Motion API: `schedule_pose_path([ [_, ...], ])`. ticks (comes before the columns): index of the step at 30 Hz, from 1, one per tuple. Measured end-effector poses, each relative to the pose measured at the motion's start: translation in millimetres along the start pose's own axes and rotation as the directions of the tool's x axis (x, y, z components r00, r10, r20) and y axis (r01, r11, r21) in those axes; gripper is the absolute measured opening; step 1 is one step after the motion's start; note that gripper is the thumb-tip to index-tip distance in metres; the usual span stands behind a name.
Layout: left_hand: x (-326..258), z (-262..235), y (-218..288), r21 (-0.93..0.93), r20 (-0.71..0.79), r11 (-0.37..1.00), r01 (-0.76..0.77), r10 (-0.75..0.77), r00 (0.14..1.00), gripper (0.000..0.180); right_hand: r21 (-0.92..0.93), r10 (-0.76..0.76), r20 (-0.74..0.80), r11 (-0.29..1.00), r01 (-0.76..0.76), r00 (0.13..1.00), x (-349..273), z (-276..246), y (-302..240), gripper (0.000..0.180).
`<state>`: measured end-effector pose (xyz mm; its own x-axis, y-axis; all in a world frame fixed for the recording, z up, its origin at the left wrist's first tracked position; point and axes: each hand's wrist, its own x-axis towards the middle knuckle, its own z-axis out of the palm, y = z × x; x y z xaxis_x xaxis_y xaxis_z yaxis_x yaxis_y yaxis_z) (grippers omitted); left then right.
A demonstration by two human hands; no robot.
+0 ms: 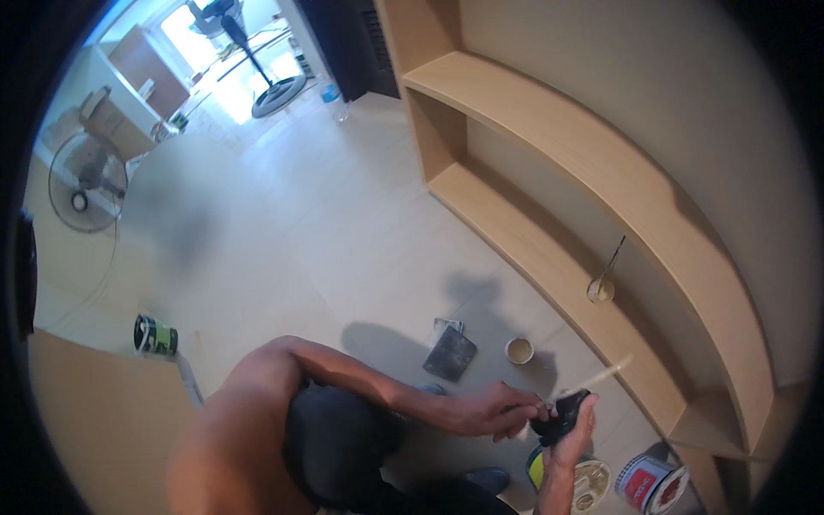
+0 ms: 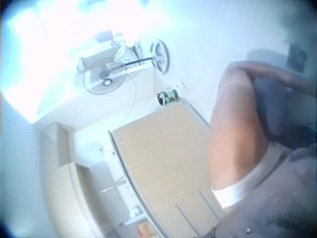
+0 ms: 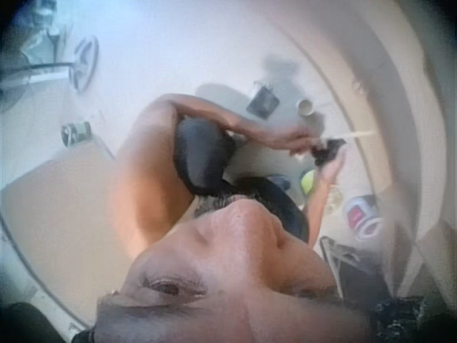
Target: The person applies a finish to a wooden cabinet using a small brush and a cloth. They dip the brush into a container, apply the finish to the edges and surfaces, and wipe the area with a cloth. The person repeats this process on different sections of the cabinet.
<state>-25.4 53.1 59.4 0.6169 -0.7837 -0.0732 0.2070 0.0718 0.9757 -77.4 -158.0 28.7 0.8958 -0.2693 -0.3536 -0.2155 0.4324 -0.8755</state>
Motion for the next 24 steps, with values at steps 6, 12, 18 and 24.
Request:
schedule_pose_path([
  [6, -24, -52, 51, -0.007, -0.298, 0.946, -0.324, 0.307, 0.904, 0.033, 0.151, 0.264, 0.429, 0.922, -0.357, 0.864, 20, 94, -55, 0.03],
  [12, -67, -100, 74, 0.186, -0.452, 0.892, -0.413, 0.451, 0.77, 0.028, -0.548, -0.204, 0.827, -0.084, 0.832, 0.524, 77, 216, -109, 0.04],
  [18, -116, -135, 77, 0.037, -0.486, 0.913, -0.407, 0.373, 0.791, 0.026, -0.39, -0.197, 0.902, -0.753, 0.53, 0.384, 141, 364, -123, 0.048],
  [24, -142, -160, 79, -0.085, -0.524, 0.88, -0.467, 0.359, 0.772, 0.026, -0.188, -0.061, 0.92, -0.935, 0.299, 0.388, 182, 429, -145, 0.049],
])
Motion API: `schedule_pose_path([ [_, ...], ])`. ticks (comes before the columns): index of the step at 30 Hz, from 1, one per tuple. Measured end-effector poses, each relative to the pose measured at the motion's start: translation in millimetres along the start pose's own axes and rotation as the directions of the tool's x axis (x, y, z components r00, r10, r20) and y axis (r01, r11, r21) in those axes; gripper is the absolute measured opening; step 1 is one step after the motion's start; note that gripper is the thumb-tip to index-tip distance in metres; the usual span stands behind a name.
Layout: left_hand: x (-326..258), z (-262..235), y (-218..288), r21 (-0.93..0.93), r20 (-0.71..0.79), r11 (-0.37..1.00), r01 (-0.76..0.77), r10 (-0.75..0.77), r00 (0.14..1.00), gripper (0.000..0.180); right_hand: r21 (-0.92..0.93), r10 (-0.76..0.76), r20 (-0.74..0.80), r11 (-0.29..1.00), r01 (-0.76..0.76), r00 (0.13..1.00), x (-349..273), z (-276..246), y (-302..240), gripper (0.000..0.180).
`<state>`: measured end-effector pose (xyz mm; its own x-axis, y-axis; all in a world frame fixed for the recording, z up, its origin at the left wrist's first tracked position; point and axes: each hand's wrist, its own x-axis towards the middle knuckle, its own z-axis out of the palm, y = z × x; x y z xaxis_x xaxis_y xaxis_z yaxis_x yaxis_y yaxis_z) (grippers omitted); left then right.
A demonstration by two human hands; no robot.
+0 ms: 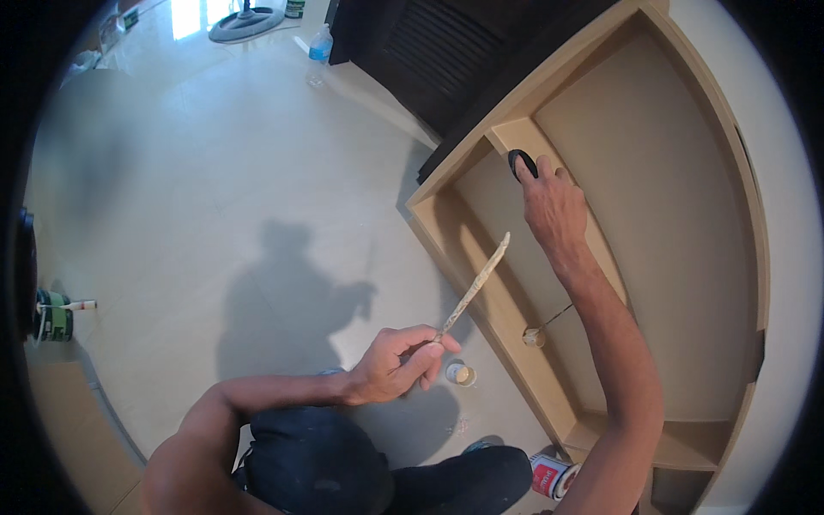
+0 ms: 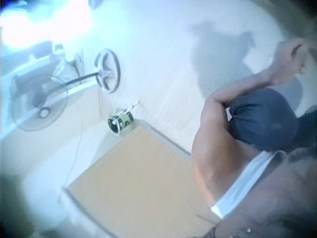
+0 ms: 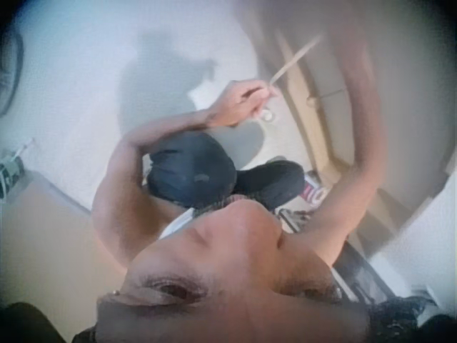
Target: The person applies a finish to a wooden cabinet using a small brush and a cloth. They dip the brush into a container, apply the finish to the edges and surfaces, and wipe the area with a cloth. The person repeats this process on different sections of the cabinet.
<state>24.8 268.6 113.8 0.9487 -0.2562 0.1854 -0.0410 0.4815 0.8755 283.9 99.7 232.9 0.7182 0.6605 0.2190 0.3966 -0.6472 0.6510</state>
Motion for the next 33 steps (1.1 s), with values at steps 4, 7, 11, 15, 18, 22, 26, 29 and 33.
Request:
schedule_pose_path([
  [4, 1, -14, 1, -0.04, -0.011, 0.999, -0.025, 0.025, 1.0, 0.027, -0.007, -0.143, -0.036, 0.99, 0.143, 0.989, 16, -11, 0, 0.048],
  [7, 1, -20, 4, -0.049, -0.004, 0.998, -0.031, 0.031, 1.0, 0.026, -0.033, -0.141, 0.017, 0.989, 0.142, 0.99, 31, -18, -13, 0.049],
  [11, 2, -21, 2, -0.095, -0.025, 0.995, -0.02, 0.018, 1.0, 0.026, -0.065, -0.171, 0.038, 0.983, 0.173, 0.985, 53, -15, -18, 0.05],
  [15, -1, -31, 3, -0.096, -0.06, 0.994, -0.058, 0.052, 0.997, 0.028, -0.087, -0.148, 0.172, 0.983, 0.165, 0.974, 45, -20, -17, 0.051],
  [18, 0, -33, 8, -0.085, -0.077, 0.995, -0.048, 0.042, 0.996, 0.028, -0.073, -0.121, 0.19, 0.988, 0.137, 0.974, 46, -30, -16, 0.051],
  [22, 0, -31, 4, -0.1, -0.037, 0.993, -0.055, 0.052, 0.998, 0.027, -0.1, -0.13, 0.173, 0.984, 0.149, 0.976, 56, -22, -24, 0.051],
  [26, -1, -36, 9, -0.111, -0.08, 0.993, 0.037, -0.046, 0.996, 0.027, -0.065, -0.113, 0.177, 0.99, 0.126, 0.978, 55, -29, -29, 0.05],
  [29, 2, -30, 5, -0.083, -0.039, 0.995, -0.052, 0.048, 0.998, 0.028, -0.067, -0.106, 0.143, 0.991, 0.116, 0.984, 58, -26, -24, 0.049],
  [33, 2, -32, 2, -0.128, -0.055, 0.992, -0.014, 0.007, 0.998, 0.028, -0.007, -0.05, 0.185, 0.999, 0.053, 0.981, 58, -26, -26, 0.046],
])
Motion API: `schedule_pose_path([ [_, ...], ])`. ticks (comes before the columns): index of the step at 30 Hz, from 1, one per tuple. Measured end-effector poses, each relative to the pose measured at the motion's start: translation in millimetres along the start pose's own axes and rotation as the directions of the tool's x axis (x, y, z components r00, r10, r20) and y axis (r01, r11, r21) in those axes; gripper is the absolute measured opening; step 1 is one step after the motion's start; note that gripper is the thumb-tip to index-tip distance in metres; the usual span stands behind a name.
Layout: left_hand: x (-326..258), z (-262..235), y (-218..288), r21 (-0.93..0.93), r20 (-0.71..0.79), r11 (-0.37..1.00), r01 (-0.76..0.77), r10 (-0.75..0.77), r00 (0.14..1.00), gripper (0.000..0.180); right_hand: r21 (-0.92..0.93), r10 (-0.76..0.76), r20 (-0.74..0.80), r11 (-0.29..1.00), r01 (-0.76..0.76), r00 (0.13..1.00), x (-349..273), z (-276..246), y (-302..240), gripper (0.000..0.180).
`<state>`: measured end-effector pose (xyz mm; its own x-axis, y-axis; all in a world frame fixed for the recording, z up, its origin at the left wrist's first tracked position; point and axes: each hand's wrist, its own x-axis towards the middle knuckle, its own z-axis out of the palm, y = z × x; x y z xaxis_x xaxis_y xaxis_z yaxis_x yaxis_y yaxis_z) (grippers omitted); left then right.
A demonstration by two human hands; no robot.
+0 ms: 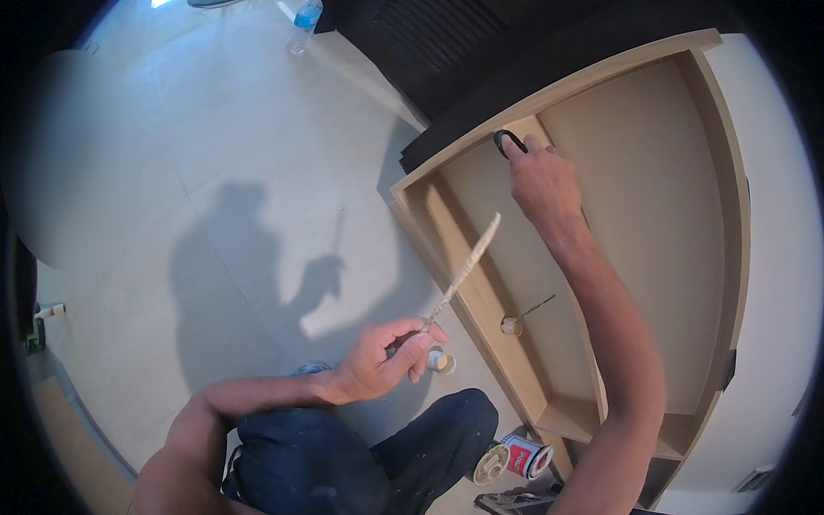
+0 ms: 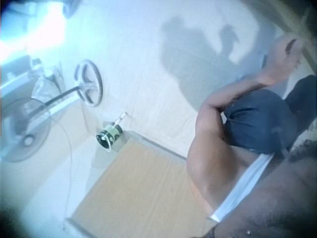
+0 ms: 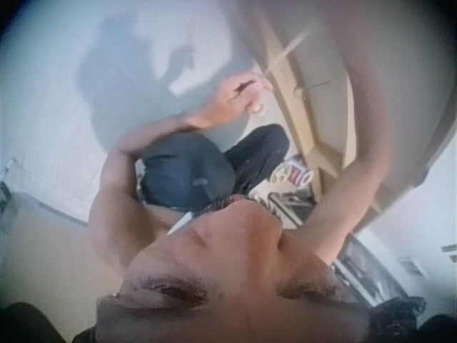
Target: The person applies a finish to a wooden cabinet using a small brush and a cloth. They dip the brush into a container, apply the finish to the edges and surfaces, and wipe the area with a cloth. The person repeats this process on different sections of the cabinet.
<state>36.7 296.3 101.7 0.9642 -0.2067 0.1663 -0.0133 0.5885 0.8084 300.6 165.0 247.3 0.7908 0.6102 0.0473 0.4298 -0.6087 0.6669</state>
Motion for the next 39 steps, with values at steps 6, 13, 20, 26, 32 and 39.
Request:
schedule_pose_path([
  [6, 3, 1, 0, -0.007, 0.016, 1.0, 0.019, -0.019, 1.0, 0.025, 0.05, -0.012, -0.044, 0.999, 0.014, 0.999, 0, 14, -7, 0.041],
  [13, 7, 0, -7, 0.001, 0.002, 0.999, 0.044, -0.044, 0.999, 0.025, 0.155, 0.025, -0.115, 0.988, -0.007, 0.993, -2, 14, -4, 0.038],
  [20, 8, -2, -8, -0.022, -0.045, 0.996, 0.082, -0.083, 0.996, 0.027, 0.133, 0.001, -0.109, 0.991, 0.014, 0.994, -1, 16, -2, 0.037],
  [26, 7, -3, -8, -0.006, -0.025, 0.999, 0.043, -0.043, 0.999, 0.028, 0.086, -0.044, -0.117, 0.995, 0.054, 0.992, -12, 22, 0, 0.038],
  [32, 9, 4, -17, -0.01, -0.032, 1.0, -0.011, 0.01, 0.999, 0.029, 0.056, -0.03, -0.135, 0.998, 0.038, 0.99, -6, 15, -1, 0.04],
  [39, 7, -2, -9, -0.028, -0.042, 0.997, 0.078, -0.079, 0.996, 0.026, 0.017, -0.004, -0.101, 1.0, 0.005, 0.995, -10, 14, -2, 0.045],
])
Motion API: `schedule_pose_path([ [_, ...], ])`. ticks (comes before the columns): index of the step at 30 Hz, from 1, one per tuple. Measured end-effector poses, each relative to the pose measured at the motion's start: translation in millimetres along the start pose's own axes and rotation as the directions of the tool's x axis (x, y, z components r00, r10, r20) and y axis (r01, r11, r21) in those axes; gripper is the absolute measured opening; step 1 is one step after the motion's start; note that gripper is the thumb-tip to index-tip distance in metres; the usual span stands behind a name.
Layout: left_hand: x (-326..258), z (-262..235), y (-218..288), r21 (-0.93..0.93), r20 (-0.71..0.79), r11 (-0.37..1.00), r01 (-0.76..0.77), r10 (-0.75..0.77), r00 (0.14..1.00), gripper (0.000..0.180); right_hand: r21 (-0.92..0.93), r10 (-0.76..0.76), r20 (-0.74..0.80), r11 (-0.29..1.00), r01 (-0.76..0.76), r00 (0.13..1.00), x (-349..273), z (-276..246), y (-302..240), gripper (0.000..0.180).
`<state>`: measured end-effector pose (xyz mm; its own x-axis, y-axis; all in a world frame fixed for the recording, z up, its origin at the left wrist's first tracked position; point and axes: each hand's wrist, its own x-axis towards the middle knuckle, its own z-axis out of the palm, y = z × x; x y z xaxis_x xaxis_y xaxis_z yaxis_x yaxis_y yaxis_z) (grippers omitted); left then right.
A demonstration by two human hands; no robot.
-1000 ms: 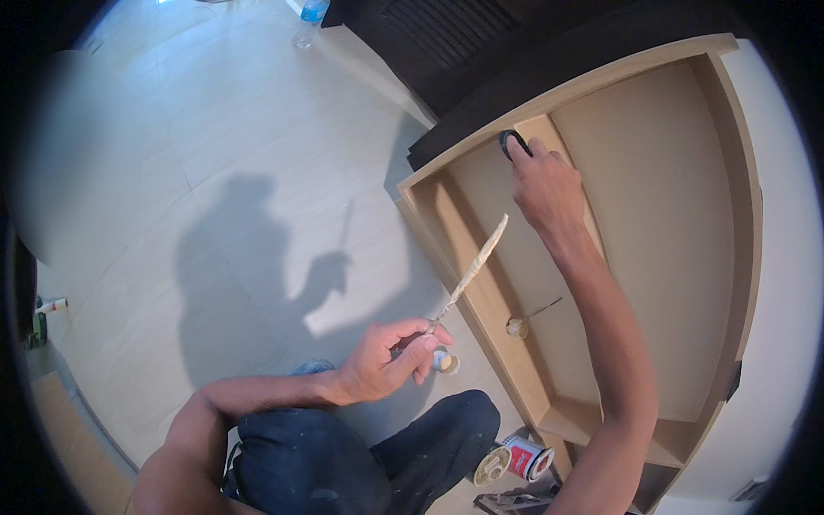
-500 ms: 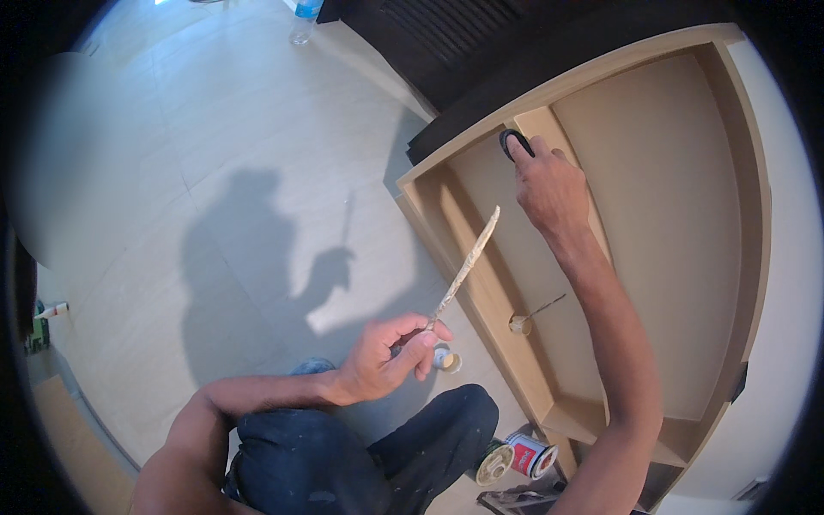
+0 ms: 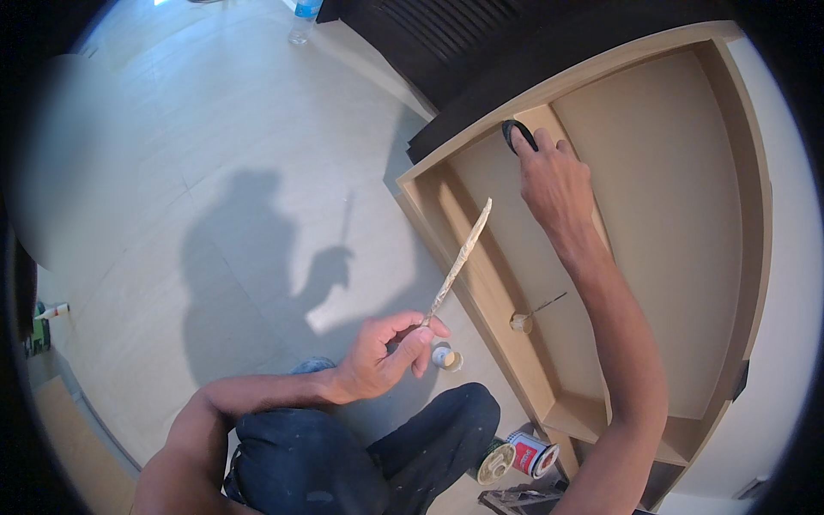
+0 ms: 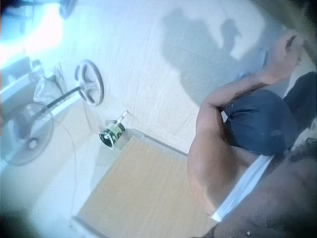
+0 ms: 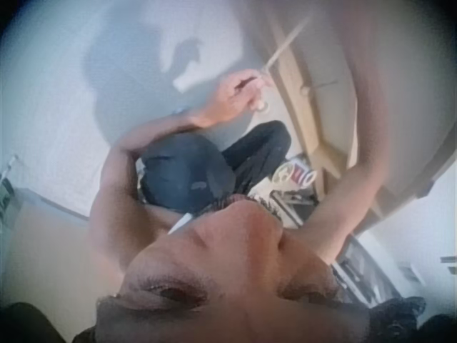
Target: The person applies a finish to a wooden cabinet using a small brush and a cloth. They dip the brush into a container, apply the finish to the edges and surfaces, and wipe the area with a cloth. The person repeats this process on different sections of the cabinet.
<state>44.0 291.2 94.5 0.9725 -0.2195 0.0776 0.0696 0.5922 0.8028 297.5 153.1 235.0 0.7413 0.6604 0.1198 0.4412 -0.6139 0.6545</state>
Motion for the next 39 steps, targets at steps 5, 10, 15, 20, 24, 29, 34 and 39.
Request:
schedule_pose_path([
  [5, -2, 2, 3, 0.059, 0.022, 0.995, -0.082, 0.081, 0.996, 0.028, -0.033, -0.014, 0.02, 0.999, 0.014, 1.0, -2, -1, 0, 0.047],
  [10, -3, 0, 0, 0.028, 0.012, 0.999, -0.025, 0.025, 1.0, 0.025, -0.034, -0.024, 0.004, 0.999, 0.024, 1.0, -2, -8, 0, 0.046],
  [15, -3, 0, 1, 0.018, 0.041, 0.999, -0.029, 0.028, 0.999, 0.026, -0.079, -0.017, 0.004, 0.997, 0.018, 1.0, -1, -2, 1, 0.046],
  [20, -4, 5, -2, 0.017, 0.024, 0.998, -0.065, 0.065, 0.998, 0.026, -0.033, -0.027, -0.034, 0.999, 0.026, 0.999, 4, -4, 1, 0.045],
  [24, -4, 2, -1, 0.038, 0.023, 0.998, -0.048, 0.047, 0.999, 0.026, -0.07, 0.006, 0.041, 0.998, -0.003, 0.999, -1, -5, -1, 0.046],
  [29, -4, 3, 2, 0.059, 0.052, 0.998, -0.039, 0.035, 0.998, 0.025, -0.048, -0.02, -0.023, 0.999, 0.019, 1.0, 1, -4, 1, 0.046],
  [34, -7, -5, 5, 0.047, 0.006, 0.999, -0.011, 0.01, 1.0, 0.025, -0.053, -0.013, 0.002, 0.999, 0.013, 1.0, -1, -6, -4, 0.045],
  [39, -14, 4, 2, 0.024, 0.012, 0.999, -0.039, 0.039, 0.999, 0.026, -0.065, -0.068, 0.032, 0.995, 0.07, 0.997, -12, 9, -15, 0.037],
])
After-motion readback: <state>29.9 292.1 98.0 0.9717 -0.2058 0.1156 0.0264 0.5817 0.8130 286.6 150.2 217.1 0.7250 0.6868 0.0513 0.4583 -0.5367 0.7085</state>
